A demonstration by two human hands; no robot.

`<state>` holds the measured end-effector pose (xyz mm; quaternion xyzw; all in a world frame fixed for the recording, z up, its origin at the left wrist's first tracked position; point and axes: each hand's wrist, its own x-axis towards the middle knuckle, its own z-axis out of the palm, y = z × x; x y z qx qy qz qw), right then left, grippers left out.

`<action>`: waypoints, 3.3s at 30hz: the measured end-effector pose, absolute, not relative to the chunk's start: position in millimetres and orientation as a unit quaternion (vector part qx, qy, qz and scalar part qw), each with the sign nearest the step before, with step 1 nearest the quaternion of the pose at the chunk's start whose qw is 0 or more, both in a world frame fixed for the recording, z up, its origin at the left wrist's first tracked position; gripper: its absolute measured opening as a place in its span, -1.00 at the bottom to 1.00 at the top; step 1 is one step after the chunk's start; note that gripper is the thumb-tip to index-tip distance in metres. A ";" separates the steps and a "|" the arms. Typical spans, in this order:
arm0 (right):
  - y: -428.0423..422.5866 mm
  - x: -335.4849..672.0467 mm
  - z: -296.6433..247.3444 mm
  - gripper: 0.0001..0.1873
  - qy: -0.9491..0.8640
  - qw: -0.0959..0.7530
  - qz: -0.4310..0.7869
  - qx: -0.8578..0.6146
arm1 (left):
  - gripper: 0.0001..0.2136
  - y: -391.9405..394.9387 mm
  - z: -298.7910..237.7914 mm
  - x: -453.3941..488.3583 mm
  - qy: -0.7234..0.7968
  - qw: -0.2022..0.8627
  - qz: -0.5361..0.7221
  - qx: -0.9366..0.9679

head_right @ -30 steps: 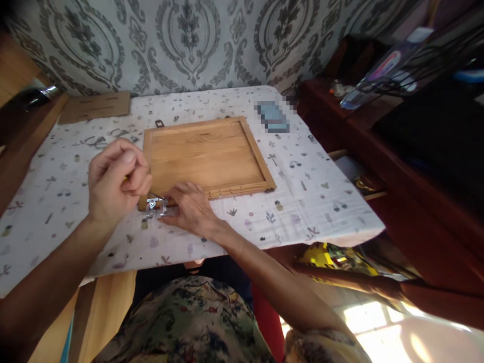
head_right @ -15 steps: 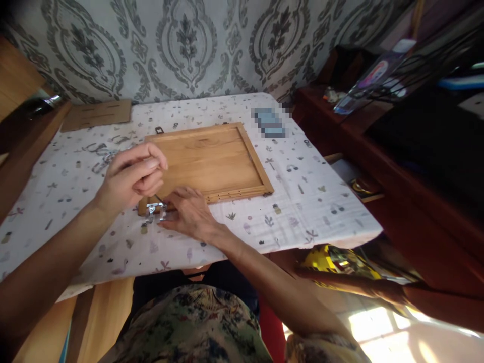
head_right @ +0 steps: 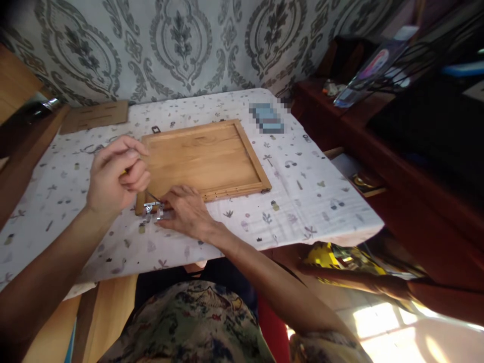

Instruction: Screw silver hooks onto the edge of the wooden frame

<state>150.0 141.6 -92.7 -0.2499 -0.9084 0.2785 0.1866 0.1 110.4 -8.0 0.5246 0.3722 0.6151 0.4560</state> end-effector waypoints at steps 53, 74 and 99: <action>142.0 154.7 -93.3 -0.49 -0.906 0.192 0.294 -0.235 | -0.71 105.1 -9.6 3.0 0.335 0.496 0.543 0.589; 143.3 154.0 -95.5 -0.46 -0.913 0.193 0.277 -0.229 | -0.77 105.1 -10.1 21.6 0.411 0.412 0.633 0.511; 142.9 153.8 -93.9 -0.50 -0.915 0.183 0.273 -0.234 | -0.71 104.0 -17.1 21.5 0.428 0.364 0.650 0.512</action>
